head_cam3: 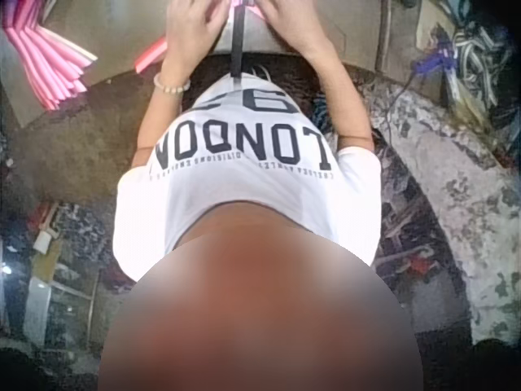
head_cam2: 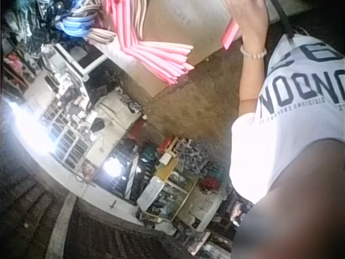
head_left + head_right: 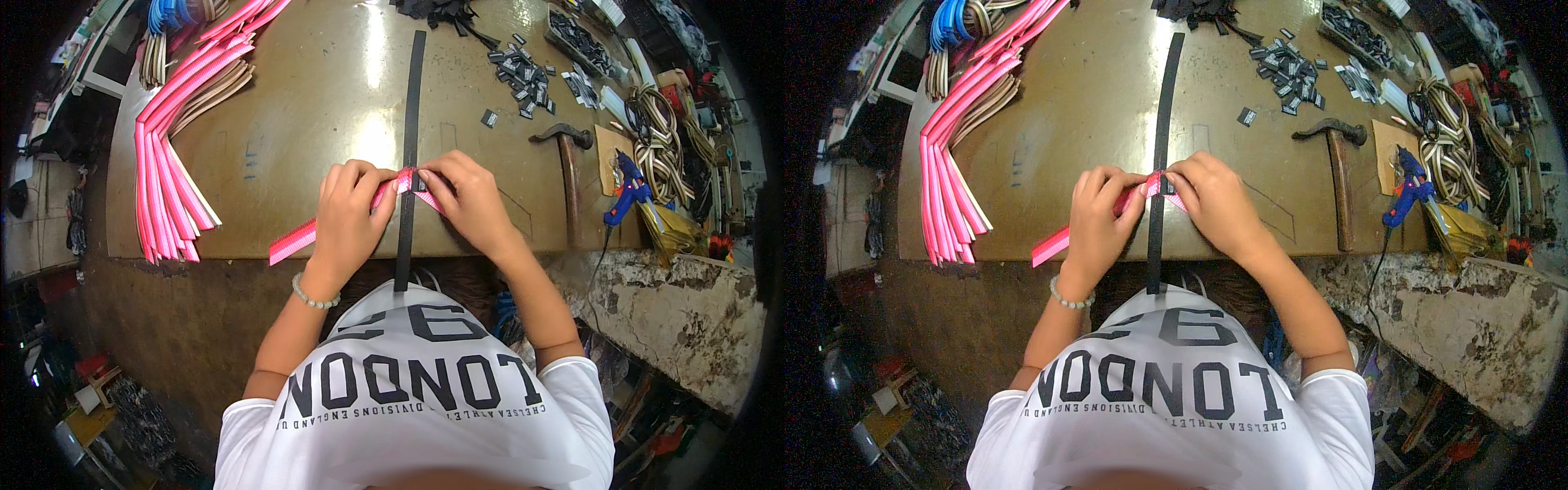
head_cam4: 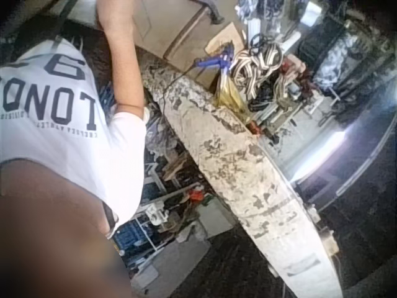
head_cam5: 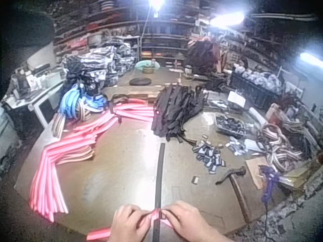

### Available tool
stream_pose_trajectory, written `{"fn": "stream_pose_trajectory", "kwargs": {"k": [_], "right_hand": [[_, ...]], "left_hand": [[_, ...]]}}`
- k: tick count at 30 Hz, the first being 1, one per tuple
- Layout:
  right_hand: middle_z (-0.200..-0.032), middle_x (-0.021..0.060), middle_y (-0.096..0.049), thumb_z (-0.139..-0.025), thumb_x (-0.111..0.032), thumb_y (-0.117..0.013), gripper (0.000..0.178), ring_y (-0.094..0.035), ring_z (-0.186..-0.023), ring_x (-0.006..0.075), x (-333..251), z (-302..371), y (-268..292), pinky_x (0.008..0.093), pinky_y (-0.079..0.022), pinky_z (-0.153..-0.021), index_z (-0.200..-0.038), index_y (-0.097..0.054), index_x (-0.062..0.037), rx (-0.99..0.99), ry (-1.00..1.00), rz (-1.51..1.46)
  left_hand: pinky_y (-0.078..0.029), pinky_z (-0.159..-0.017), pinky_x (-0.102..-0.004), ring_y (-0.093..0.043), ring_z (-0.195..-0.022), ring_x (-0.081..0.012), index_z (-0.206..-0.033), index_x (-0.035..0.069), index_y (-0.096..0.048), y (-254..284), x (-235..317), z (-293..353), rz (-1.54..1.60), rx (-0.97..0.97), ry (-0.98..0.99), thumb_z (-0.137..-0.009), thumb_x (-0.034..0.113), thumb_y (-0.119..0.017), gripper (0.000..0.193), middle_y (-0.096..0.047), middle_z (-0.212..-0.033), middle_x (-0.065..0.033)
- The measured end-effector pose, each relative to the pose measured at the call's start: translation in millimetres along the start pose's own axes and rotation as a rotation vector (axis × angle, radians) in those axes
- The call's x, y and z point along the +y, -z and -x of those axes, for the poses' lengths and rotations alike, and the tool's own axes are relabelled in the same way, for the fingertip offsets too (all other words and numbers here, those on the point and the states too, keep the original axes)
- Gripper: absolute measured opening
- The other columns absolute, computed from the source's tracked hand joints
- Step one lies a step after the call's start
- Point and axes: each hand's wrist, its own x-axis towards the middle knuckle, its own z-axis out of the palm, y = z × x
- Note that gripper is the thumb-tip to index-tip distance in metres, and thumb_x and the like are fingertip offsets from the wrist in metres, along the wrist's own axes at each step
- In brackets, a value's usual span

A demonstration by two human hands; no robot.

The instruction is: The person repeatedly assembles pink and black straps by applying hot glue, placing small rectangular fasteners, and pressing them together. The person uses a glue gun and a hammer to secure the fasteners, then sets each completed strap aside.

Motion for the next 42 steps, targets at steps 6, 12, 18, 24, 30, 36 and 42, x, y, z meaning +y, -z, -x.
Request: {"fn": "stream_pose_trajectory", "kwargs": {"k": [6, 12, 18, 24, 30, 36, 42], "right_hand": [[-0.092, 0.0184, -0.063, -0.091, -0.010, -0.065, 0.017, -0.064, -0.082, 0.0336, -10.9, 8.7, -2.7, 0.0387, -0.051, -0.074, -0.102, -0.068, 0.0031, 0.125, -0.067, -0.036], [-0.093, 0.0186, -0.063, -0.089, -0.011, -0.069, 0.021, -0.064, -0.081, 0.0337, -20.2, 18.6, -5.7, 0.0384, -0.051, -0.074, -0.104, -0.067, 0.0039, 0.135, -0.256, -0.166], [-0.093, 0.0162, -0.064, -0.086, -0.010, -0.072, 0.021, -0.062, -0.079, 0.0293, -11.8, 16.3, -15.9, 0.0366, -0.050, -0.071, -0.102, -0.068, 0.0027, 0.154, -0.171, -0.061], [-0.092, 0.0181, -0.062, -0.087, -0.013, -0.071, 0.019, -0.064, -0.084, 0.0361, -14.3, 15.4, -12.3, 0.0420, -0.050, -0.075, -0.099, -0.069, 0.0016, 0.127, -0.202, -0.052], [-0.091, 0.0178, -0.062, -0.086, -0.013, -0.071, 0.018, -0.063, -0.085, 0.0365, -11.9, 15.8, -16.7, 0.0427, -0.050, -0.076, -0.097, -0.069, 0.0011, 0.136, -0.201, -0.034], [-0.097, 0.0183, -0.059, -0.084, -0.010, -0.071, 0.027, -0.062, -0.084, 0.0373, -19.4, 13.0, -1.4, 0.0428, -0.050, -0.077, -0.109, -0.066, -0.0006, 0.081, -0.132, -0.147], [-0.086, 0.0072, -0.060, -0.086, -0.008, -0.072, 0.019, -0.059, -0.072, 0.0111, -13.5, -29.5, 21.9, 0.0268, -0.050, -0.064, -0.103, -0.068, 0.0003, -0.208, -0.132, -0.220]], "left_hand": [[-0.045, -0.081, -0.0383, -0.056, -0.091, -0.0277, -0.100, 0.007, -0.070, 10.8, 7.0, 6.8, 0.022, 0.007, 0.017, -0.082, 0.005, -0.070, 0.018, -0.060, -0.096, -0.0094], [-0.048, -0.091, -0.0418, -0.057, -0.109, -0.0299, -0.111, 0.008, -0.069, 50.6, 13.8, 32.0, 0.151, -0.243, -0.110, -0.073, -0.002, -0.072, 0.039, -0.060, -0.113, -0.0112], [-0.048, -0.093, -0.0418, -0.057, -0.111, -0.0318, -0.119, 0.008, -0.064, 37.1, 13.9, 27.9, 0.192, -0.311, -0.129, -0.069, 0.004, -0.078, 0.052, -0.058, -0.118, -0.0114], [-0.052, -0.065, -0.0275, -0.064, -0.076, -0.0170, -0.105, 0.003, -0.067, 20.0, 1.1, 1.6, 0.266, -0.226, -0.012, -0.073, 0.001, -0.079, 0.034, -0.063, -0.094, -0.0082], [-0.050, -0.062, -0.0262, -0.062, -0.067, -0.0144, -0.091, 0.001, -0.070, 7.9, -5.6, -7.8, 0.355, -0.167, 0.068, -0.075, 0.001, -0.078, 0.018, -0.064, -0.078, -0.0077], [-0.050, -0.063, -0.0313, -0.059, -0.066, -0.0199, -0.091, -0.002, -0.068, 7.7, 2.1, -17.0, 0.348, -0.181, 0.218, -0.075, 0.007, -0.081, 0.022, -0.062, -0.077, -0.0107], [-0.045, -0.058, -0.0263, -0.053, -0.061, -0.0119, -0.092, -0.001, -0.069, 10.3, 1.9, -27.8, 0.248, -0.229, 0.233, -0.073, 0.014, -0.085, 0.030, -0.060, -0.069, -0.0048]]}}
